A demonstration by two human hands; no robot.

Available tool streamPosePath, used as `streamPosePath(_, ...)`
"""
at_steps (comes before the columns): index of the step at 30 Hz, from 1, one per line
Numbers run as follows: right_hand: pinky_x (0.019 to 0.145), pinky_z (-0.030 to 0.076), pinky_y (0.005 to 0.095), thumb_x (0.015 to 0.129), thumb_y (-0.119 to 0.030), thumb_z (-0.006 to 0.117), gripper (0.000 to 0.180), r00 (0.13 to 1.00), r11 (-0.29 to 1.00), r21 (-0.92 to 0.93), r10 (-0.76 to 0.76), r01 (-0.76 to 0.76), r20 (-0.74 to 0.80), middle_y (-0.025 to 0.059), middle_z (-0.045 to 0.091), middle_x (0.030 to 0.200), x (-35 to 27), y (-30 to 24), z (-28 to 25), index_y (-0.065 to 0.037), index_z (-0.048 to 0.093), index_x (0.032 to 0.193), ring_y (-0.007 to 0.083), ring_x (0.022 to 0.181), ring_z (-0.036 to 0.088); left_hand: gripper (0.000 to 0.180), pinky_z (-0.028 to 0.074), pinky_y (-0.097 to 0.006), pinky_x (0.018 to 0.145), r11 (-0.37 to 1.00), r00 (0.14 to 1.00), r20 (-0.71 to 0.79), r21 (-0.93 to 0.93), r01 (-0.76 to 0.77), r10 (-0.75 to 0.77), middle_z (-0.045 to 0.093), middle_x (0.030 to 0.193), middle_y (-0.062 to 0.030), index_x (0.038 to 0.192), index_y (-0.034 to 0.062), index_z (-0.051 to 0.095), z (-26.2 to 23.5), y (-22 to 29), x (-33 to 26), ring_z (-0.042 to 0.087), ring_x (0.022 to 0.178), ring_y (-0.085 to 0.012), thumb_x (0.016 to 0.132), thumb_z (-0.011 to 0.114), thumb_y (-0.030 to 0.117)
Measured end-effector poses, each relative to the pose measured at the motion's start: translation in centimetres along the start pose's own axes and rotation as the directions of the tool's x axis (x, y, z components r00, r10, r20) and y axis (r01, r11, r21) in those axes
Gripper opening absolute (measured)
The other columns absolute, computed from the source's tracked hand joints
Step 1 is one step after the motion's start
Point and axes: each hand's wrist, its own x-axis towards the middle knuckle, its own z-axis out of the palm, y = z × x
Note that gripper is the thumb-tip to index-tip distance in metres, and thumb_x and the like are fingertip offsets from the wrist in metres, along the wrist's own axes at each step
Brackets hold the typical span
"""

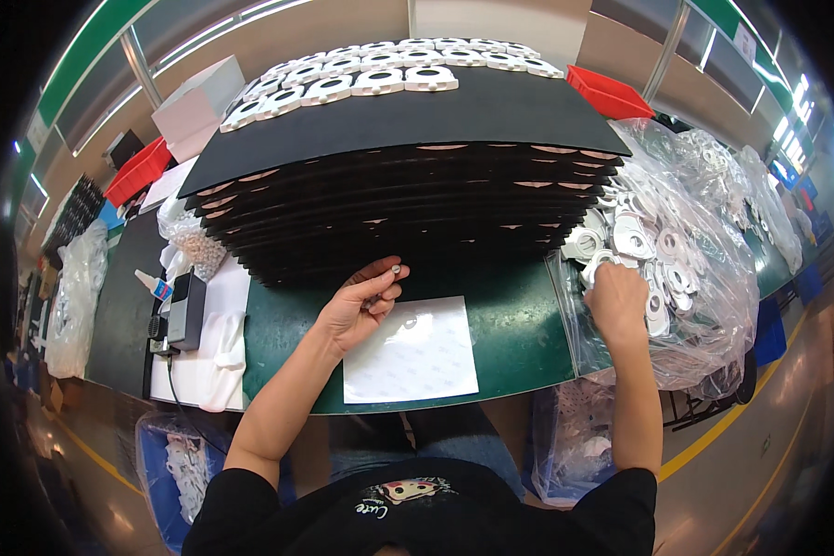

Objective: The person assembles small circular LED fixture components by hand on an assembly line.

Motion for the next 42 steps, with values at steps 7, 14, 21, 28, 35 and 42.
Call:
streamPosePath(7,0.056,0.047,0.0305,0.081,-0.007,0.06,0.008,0.99,0.781,0.613,-0.046,0.119,-0.133,0.0105,0.062,0.066,-1.8,-6.1,-4.2,-0.001,0.063,0.078,0.018,0.06,0.06,0.016,0.031,-0.014,0.044,0.997,1.0,-0.009,0.073,0.01,-0.009,0.064,0.09,-0.0087,0.1,0.0015,0.062,0.1,0.2,-0.3,0.045,0.06,-0.0063,0.085,0.061,0.007)
streamPosePath(14,0.065,0.044,0.0191,0.087,-0.007,0.058,0.011,0.974,-0.264,0.952,-0.203,-0.153,0.101,0.0004,0.06,0.083,-3.2,-13.6,2.3,0.0,0.056,0.096,0.0041,0.073,0.054,0.012,0.03,-0.014,0.044,0.999,0.999,0.028,0.029,0.024,-0.024,0.063,0.088,-0.0071,0.095,0.0026,0.062,-0.2,-0.1,0.2,0.044,0.061,-0.0062,0.085,0.062,0.008)
streamPosePath(21,0.064,0.045,0.0233,0.086,-0.006,0.058,0.009,0.979,0.042,0.995,-0.186,0.096,-0.086,0.0041,0.058,0.083,-3.6,-16.0,2.9,0.0,0.055,0.092,0.0102,0.073,0.055,0.014,0.029,-0.014,0.045,0.998,0.997,-0.038,-0.005,-0.063,0.063,0.061,0.087,-0.0071,0.093,0.004,0.064,-0.5,0.4,0.1,0.041,0.059,-0.0059,0.079,0.067,0.003)
streamPosePath(28,0.06,0.045,0.0259,0.082,-0.002,0.059,0.009,0.933,0.279,0.906,-0.264,0.317,-0.245,0.0082,0.055,0.08,-3.8,-16.1,2.9,0.001,0.055,0.091,0.0164,0.07,0.056,0.016,0.028,-0.015,0.043,0.996,0.999,-0.015,-0.074,-0.051,0.05,0.06,0.086,-0.0069,0.095,0.002,0.063,-1.1,0.3,0.6,0.042,0.061,-0.0074,0.08,0.067,0.005)
streamPosePath(35,0.064,0.045,0.0256,0.087,-0.006,0.058,0.01,0.976,0.024,0.976,0.01,0.217,-0.218,0.0037,0.056,0.078,-3.5,-16.1,2.4,0.0,0.054,0.093,0.0116,0.07,0.054,0.02,0.03,-0.015,0.046,0.999,0.998,-0.038,0.008,-0.043,0.043,0.061,0.085,-0.0079,0.101,0.0002,0.062,0.0,0.3,0.2,0.046,0.064,-0.0087,0.081,0.066,0.005)
streamPosePath(42,0.065,0.041,0.0203,0.092,-0.016,0.053,0.014,0.999,-0.426,0.905,0.028,-0.006,0.02,0.0001,0.054,0.075,-0.9,-17.0,1.1,-0.003,0.051,0.096,0.0055,0.068,0.049,0.02,0.032,-0.015,0.047,0.987,0.999,-0.031,0.157,-0.031,0.036,0.064,0.09,-0.0088,0.099,0.0021,0.064,0.0,0.1,-0.1,0.051,0.069,-0.0082,0.08,0.067,0.004)
